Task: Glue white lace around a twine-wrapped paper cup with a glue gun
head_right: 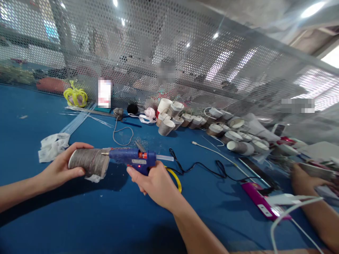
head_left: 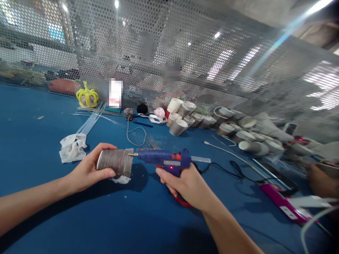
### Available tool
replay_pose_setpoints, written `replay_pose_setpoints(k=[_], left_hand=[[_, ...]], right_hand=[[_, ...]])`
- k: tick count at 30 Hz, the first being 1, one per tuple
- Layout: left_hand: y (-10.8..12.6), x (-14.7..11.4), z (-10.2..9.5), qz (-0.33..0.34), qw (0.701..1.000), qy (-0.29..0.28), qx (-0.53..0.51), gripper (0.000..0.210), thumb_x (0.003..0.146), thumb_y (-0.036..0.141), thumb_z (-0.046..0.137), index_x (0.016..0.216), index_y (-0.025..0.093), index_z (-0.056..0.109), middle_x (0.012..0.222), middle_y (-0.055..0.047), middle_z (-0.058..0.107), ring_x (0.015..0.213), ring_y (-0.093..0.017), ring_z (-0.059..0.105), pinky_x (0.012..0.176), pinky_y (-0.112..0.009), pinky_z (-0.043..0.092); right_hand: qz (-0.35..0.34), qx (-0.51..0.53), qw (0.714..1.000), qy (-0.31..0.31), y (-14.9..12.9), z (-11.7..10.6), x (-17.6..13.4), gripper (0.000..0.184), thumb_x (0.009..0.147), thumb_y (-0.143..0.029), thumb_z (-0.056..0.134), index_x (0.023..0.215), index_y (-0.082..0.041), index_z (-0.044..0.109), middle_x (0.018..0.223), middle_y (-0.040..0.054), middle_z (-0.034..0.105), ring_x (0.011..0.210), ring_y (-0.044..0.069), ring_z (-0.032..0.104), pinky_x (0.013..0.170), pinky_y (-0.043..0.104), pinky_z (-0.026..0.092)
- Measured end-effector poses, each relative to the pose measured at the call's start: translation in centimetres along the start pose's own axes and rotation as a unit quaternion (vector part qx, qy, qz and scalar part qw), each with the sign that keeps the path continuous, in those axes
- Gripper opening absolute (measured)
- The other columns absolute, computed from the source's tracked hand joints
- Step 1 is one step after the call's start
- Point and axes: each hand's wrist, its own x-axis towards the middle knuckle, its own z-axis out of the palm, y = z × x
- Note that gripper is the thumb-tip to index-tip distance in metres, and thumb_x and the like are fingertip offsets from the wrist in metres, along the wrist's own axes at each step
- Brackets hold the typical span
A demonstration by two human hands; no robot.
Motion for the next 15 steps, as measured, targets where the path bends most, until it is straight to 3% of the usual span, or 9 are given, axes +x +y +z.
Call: replay_pose_setpoints(k=[6, 10, 13, 15], left_hand=[[0.2, 0.6, -0.3, -0.03, 0.999, 0.036, 0.0, 0.042, 0.071, 0.043, 0.059, 0.102, 0.021, 0.043, 0.081, 0.0, 0.052, 0.066, -0.016, 0.05, 0.059, -0.025, 0.043], [0.0, 0.8, -0.2, -0.053, 0.998, 0.023, -0.027, 0.039, 0.072, 0.045, 0.056, 0.101, 0.021, 0.045, 0.07, 0.002, 0.049, 0.057, -0.014, 0.046, 0.052, -0.024, 0.04], [-0.3, 0.7, -0.1, -0.059, 0.995, 0.016, -0.076, 0.037, 0.073, 0.045, 0.056, 0.1, 0.021, 0.045, 0.073, 0.002, 0.051, 0.058, -0.013, 0.046, 0.053, -0.024, 0.041], [-0.3, 0.6, 0.1, -0.062, 0.993, 0.017, -0.099, 0.039, 0.073, 0.045, 0.057, 0.101, 0.021, 0.045, 0.076, 0.001, 0.052, 0.06, -0.013, 0.046, 0.053, -0.023, 0.041]], right_hand=[[0.0, 0.038, 0.999, -0.01, 0.0, 0.1, -0.2, 0.032, 0.078, -0.041, 0.054, 0.058, -0.016, 0.05, 0.039, -0.0055, 0.044, 0.035, 0.007, 0.042, 0.039, 0.019, 0.037], [-0.034, 0.067, 0.997, -0.006, 0.1, -0.1, 0.1, 0.027, 0.079, -0.039, 0.053, 0.07, -0.013, 0.058, 0.039, -0.0066, 0.043, 0.035, 0.007, 0.042, 0.042, 0.021, 0.039], [-0.033, 0.099, 0.993, 0.048, 0.6, -0.4, 0.8, 0.024, 0.077, -0.038, 0.057, 0.074, -0.014, 0.057, 0.04, -0.007, 0.043, 0.035, 0.008, 0.041, 0.042, 0.022, 0.039], [-0.023, 0.092, 0.986, 0.134, 1.5, -1.0, 1.7, 0.028, 0.074, -0.04, 0.06, 0.064, -0.015, 0.055, 0.045, -0.0035, 0.049, 0.042, 0.009, 0.047, 0.046, 0.023, 0.041]])
